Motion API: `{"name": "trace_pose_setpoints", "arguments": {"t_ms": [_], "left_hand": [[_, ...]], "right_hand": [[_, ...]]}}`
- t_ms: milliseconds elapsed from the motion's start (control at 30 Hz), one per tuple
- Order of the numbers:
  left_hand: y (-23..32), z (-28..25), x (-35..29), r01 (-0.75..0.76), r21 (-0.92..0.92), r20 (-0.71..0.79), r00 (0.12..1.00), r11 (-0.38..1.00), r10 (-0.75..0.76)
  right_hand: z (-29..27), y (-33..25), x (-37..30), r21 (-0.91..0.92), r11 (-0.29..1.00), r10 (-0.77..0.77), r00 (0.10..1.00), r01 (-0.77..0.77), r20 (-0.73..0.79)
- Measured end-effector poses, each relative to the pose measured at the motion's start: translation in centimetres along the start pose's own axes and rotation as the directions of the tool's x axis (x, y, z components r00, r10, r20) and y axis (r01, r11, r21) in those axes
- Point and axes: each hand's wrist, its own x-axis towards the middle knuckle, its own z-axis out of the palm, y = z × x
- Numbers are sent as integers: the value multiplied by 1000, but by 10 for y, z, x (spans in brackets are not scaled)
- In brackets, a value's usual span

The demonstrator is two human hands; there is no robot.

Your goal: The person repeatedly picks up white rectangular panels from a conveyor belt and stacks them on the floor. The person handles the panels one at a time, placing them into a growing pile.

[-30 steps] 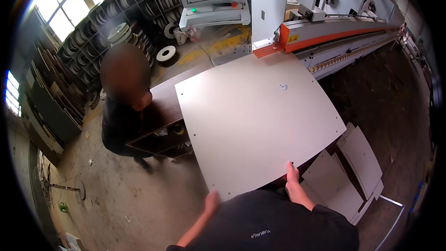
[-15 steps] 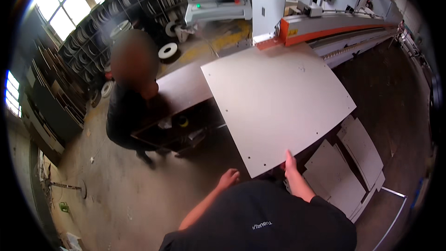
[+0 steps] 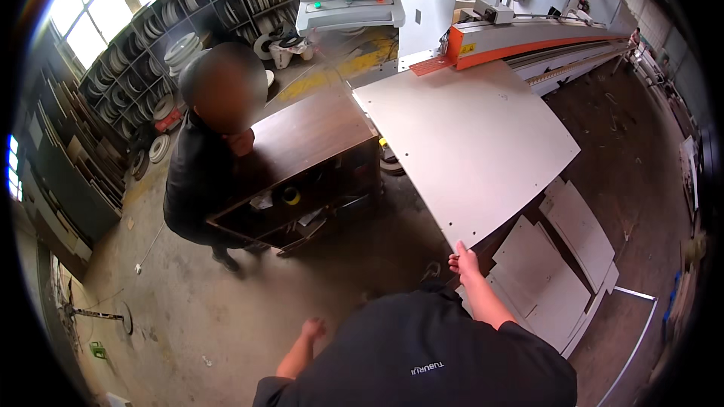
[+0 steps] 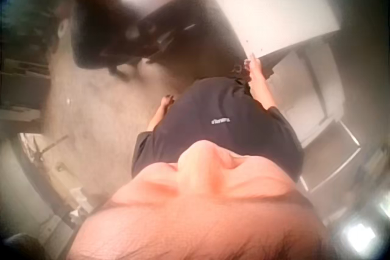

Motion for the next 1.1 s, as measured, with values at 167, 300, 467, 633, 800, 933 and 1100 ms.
{"name": "trace_pose_setpoints", "arguments": {"t_ms": [167, 300, 467, 633, 800, 933, 1100], "left_hand": [[2, 17, 7, -177, 282, -18, 982, 943, 190], [63, 57, 16, -42, 31, -23, 999, 999, 43], [98, 86, 28, -155, 97, 56, 987, 983, 150], [146, 72, 7, -293, 352, 187, 953, 889, 240], [174, 54, 1, -73, 181, 70, 996, 981, 61], [172, 37, 37, -376, 605, 247, 927, 701, 284], [249, 56, 70, -374, 596, 317, 923, 710, 220]], "right_hand": [[-16, -23, 20, 42, 999, -27, 994, 32, -110], [-40, -45, 48, 55, 996, -56, 981, 67, -187], [-60, -59, 85, 156, 980, -85, 972, 121, -221], [-92, -80, 117, 201, 968, -95, 961, 150, -259], [-121, -104, 144, 264, 949, -105, 961, 175, -257], [-146, -114, 171, 386, 889, -138, 949, 245, -284], [-162, -125, 190, 617, 660, -180, 887, 429, -424]]}}
